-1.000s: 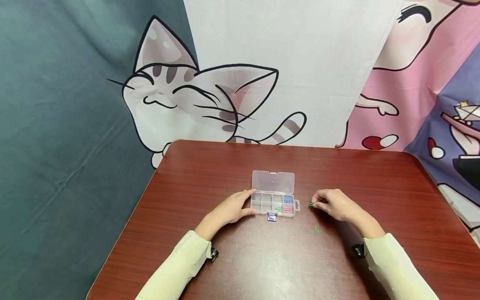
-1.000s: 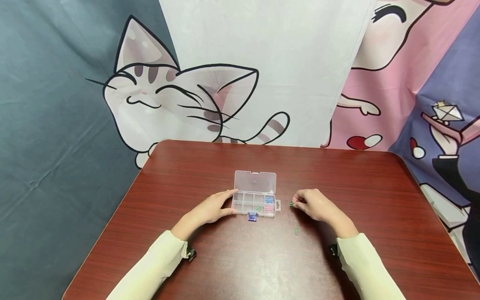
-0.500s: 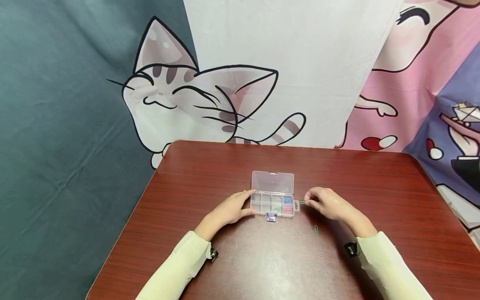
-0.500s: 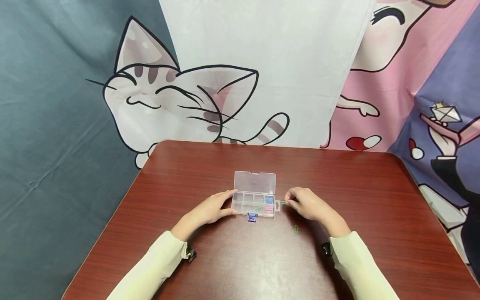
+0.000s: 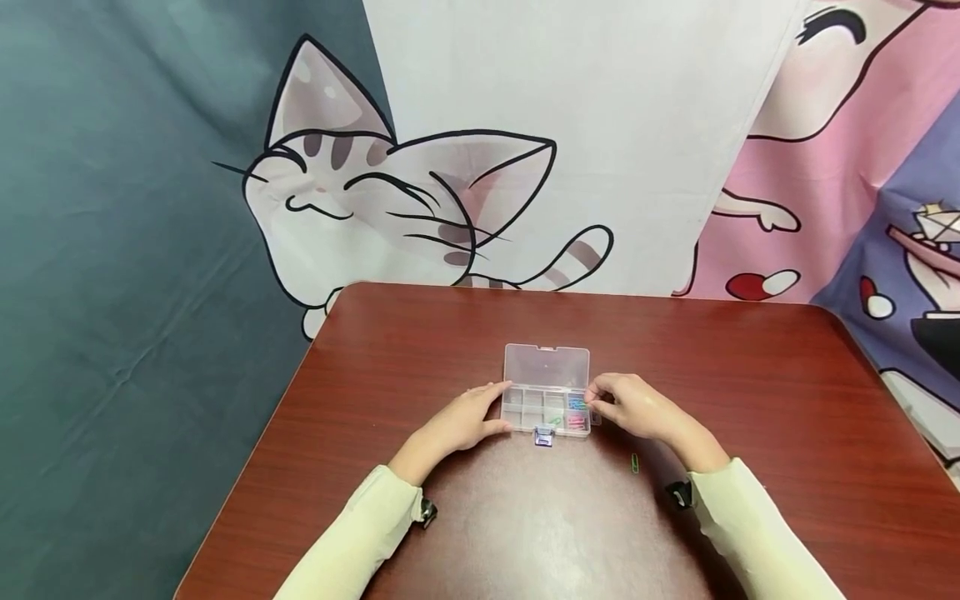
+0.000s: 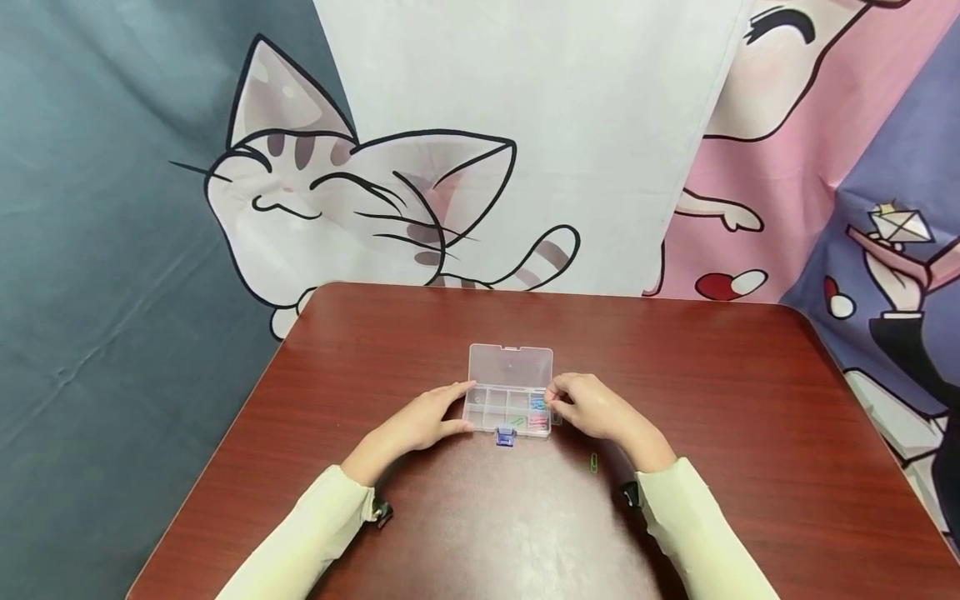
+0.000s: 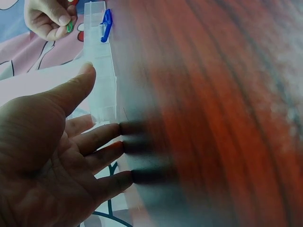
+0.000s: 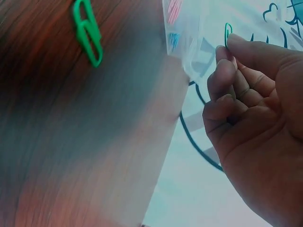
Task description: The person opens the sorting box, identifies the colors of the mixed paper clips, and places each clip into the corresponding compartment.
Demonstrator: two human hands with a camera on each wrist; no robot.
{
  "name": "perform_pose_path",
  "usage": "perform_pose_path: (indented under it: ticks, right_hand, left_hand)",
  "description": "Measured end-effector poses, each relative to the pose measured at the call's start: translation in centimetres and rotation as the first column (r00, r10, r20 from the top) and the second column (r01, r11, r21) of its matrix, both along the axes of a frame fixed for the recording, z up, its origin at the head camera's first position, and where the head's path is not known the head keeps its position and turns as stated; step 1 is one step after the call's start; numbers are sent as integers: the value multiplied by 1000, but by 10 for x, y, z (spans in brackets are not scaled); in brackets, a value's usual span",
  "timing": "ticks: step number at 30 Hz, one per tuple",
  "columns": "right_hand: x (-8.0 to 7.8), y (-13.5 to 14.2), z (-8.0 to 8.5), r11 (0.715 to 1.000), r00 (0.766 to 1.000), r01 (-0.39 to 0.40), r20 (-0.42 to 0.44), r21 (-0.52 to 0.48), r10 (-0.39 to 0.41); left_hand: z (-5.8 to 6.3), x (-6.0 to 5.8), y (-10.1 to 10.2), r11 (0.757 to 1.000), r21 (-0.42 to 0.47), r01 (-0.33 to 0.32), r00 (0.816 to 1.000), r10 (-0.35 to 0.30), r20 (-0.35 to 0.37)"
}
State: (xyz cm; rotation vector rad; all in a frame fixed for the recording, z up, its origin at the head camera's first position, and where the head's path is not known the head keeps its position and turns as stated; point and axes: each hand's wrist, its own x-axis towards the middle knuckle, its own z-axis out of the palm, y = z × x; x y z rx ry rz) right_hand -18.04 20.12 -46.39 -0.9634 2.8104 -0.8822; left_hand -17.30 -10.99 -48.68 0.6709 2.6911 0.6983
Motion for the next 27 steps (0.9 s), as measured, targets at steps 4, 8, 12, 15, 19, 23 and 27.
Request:
perform_pose_path:
  ticks: [4, 8, 12, 15, 19, 23, 27]
  right_hand:
    - [-1, -9, 3, 1000, 1000, -23, 8, 1, 23]
    - [-1, -18, 3, 999, 999, -36, 9, 2, 36]
    - [-1, -26, 3, 999, 999, -48, -6, 5, 48]
    - [-1, -32, 3, 999, 999, -53, -8, 2, 53]
    - [-3, -37, 4, 998, 998, -59, -9, -10, 59]
    - [-1, -31, 8, 999, 999, -42, -27, -19, 42]
    - [1, -20, 12, 1000, 1000, -20, -11, -18, 19]
  left_hand:
    - [1, 0, 0, 1000, -13, 3, 1000, -3, -1]
    - [2, 1, 1, 1000, -24, 12, 1000, -12, -3]
    - [3, 1, 1, 1000, -15, 11, 1000, -11, -3]
    - [2, 1, 0, 1000, -14, 15, 1000, -15, -13]
    - [1, 0, 0, 1000, -16, 13, 1000, -13, -13]
    - [1, 0, 0, 1000, -17, 12, 1000, -12, -10]
    - [2, 1, 0, 1000, -11, 18, 1000, -18, -12]
